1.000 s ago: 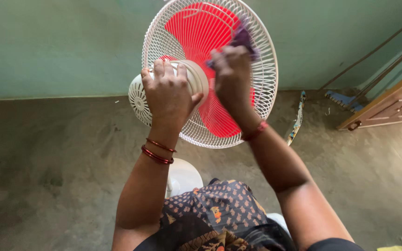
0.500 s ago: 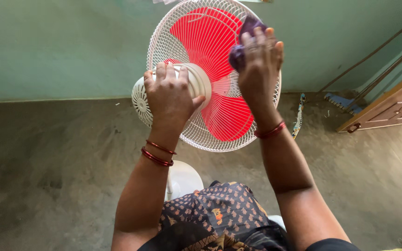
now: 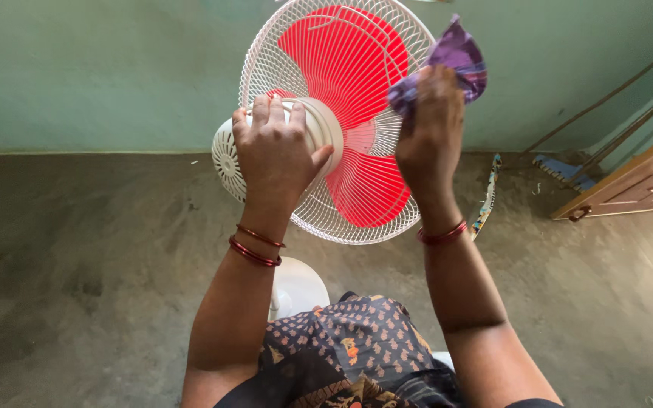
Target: The person wipes the front grill, blades, and motor housing of a standing fan using a purple cloth. They rotate the fan head to access different areas and wipe the power cord.
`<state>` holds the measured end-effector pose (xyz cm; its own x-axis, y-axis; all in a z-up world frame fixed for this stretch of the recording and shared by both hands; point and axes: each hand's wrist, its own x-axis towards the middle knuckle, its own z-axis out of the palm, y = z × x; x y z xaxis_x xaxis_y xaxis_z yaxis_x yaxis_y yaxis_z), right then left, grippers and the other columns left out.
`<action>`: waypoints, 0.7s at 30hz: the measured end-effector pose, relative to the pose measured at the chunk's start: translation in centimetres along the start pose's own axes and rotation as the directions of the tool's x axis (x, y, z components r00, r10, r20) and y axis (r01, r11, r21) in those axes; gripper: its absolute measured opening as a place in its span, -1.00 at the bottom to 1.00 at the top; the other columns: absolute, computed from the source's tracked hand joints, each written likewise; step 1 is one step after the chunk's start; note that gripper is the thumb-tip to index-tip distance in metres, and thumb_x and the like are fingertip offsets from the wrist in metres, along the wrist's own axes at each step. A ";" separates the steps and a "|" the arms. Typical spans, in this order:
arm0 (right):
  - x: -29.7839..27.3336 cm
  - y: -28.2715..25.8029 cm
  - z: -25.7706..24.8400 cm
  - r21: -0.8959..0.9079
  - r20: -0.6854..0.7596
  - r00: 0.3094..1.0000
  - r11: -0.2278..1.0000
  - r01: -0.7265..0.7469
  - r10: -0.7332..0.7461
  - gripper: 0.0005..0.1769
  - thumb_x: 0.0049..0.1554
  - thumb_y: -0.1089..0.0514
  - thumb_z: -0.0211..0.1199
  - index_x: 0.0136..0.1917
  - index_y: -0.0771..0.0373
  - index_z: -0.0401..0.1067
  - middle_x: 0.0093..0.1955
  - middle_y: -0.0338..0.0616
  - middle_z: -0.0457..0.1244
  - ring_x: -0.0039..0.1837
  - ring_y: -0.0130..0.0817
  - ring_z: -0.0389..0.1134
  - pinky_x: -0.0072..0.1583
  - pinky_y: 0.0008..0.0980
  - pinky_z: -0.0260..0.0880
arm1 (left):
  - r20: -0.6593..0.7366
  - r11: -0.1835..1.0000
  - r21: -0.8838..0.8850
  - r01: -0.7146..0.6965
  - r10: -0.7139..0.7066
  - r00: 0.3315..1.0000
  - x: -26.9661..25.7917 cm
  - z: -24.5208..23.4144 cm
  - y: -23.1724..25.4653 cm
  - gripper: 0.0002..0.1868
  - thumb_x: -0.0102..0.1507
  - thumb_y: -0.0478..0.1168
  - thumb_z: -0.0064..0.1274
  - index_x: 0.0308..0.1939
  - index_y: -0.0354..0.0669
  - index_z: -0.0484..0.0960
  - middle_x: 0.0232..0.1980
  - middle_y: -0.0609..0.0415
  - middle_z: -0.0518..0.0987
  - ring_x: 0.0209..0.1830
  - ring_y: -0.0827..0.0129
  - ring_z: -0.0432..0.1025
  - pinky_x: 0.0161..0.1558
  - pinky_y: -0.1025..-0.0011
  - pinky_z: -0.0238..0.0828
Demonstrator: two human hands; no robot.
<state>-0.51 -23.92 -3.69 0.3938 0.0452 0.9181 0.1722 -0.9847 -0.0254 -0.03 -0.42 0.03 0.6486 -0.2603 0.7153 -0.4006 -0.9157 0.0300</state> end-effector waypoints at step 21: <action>-1.2 -9.0 -3.1 0.589 0.008 0.999 0.807 -0.031 0.033 -0.59 0.28 0.32 0.29 0.38 0.32 0.37 0.36 0.13 0.30 0.42 0.06 0.35 0.42 -0.11 0.40 | -0.063 0.695 -0.685 0.219 -0.356 0.932 -2.7 4.2 -7.8 -0.51 0.45 0.09 -0.10 0.27 -0.19 0.52 0.45 -0.28 0.40 0.47 -0.14 0.31 0.42 0.08 0.27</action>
<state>-5.38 -15.68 -3.34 0.4062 0.0144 0.9137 0.6589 -0.6973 -0.2820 4.07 6.15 -5.10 0.7067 0.1026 0.7001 -0.5795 -0.4837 0.6559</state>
